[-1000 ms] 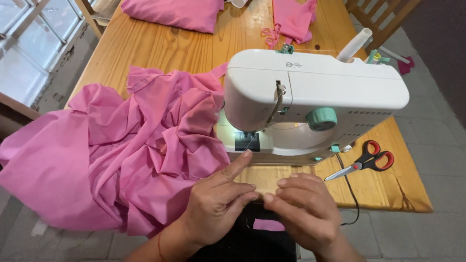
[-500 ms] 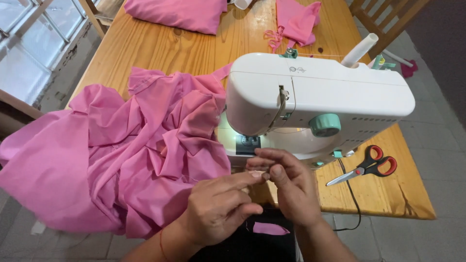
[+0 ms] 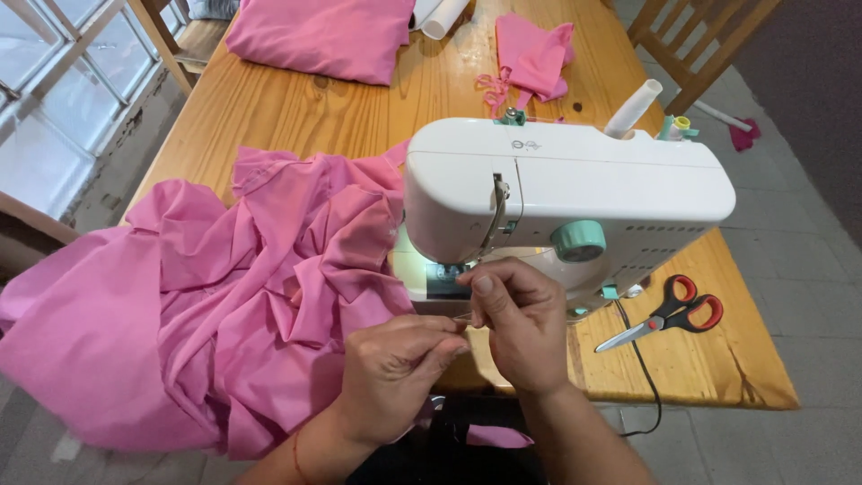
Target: A person threads a white electric sewing machine with pink thread on a wooden table.
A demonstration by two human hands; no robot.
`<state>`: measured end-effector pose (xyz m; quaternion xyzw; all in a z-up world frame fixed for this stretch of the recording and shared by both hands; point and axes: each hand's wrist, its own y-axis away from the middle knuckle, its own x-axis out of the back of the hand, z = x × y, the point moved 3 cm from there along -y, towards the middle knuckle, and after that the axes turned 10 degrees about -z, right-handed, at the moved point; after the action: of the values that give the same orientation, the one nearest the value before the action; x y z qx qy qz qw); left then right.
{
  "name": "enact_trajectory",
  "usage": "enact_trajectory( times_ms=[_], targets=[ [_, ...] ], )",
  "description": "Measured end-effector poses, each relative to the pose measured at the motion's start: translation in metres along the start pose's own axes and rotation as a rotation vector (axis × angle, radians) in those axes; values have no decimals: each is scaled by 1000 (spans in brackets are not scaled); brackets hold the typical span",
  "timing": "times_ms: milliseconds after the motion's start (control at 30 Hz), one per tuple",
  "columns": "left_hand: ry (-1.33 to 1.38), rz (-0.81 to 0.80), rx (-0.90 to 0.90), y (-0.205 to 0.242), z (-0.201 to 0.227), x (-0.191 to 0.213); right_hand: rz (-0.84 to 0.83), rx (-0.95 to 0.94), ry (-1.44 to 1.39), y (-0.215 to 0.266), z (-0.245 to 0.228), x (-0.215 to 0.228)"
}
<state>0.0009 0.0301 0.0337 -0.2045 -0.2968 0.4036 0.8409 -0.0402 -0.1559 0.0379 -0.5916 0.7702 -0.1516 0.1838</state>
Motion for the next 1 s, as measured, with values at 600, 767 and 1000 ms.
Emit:
enact_trajectory(
  times_ms=[600, 767, 1000],
  targets=[
    [-1079, -91, -455, -41, -18, 13, 73, -173, 462, 26, 2, 8],
    [-1072, -92, -446, -37, -26, 10, 36, -123, 562, 18, -3, 7],
    [-1131, -33, -446, -31, -41, 2, 66, -104, 700, 11, 15, 15]
  ],
)
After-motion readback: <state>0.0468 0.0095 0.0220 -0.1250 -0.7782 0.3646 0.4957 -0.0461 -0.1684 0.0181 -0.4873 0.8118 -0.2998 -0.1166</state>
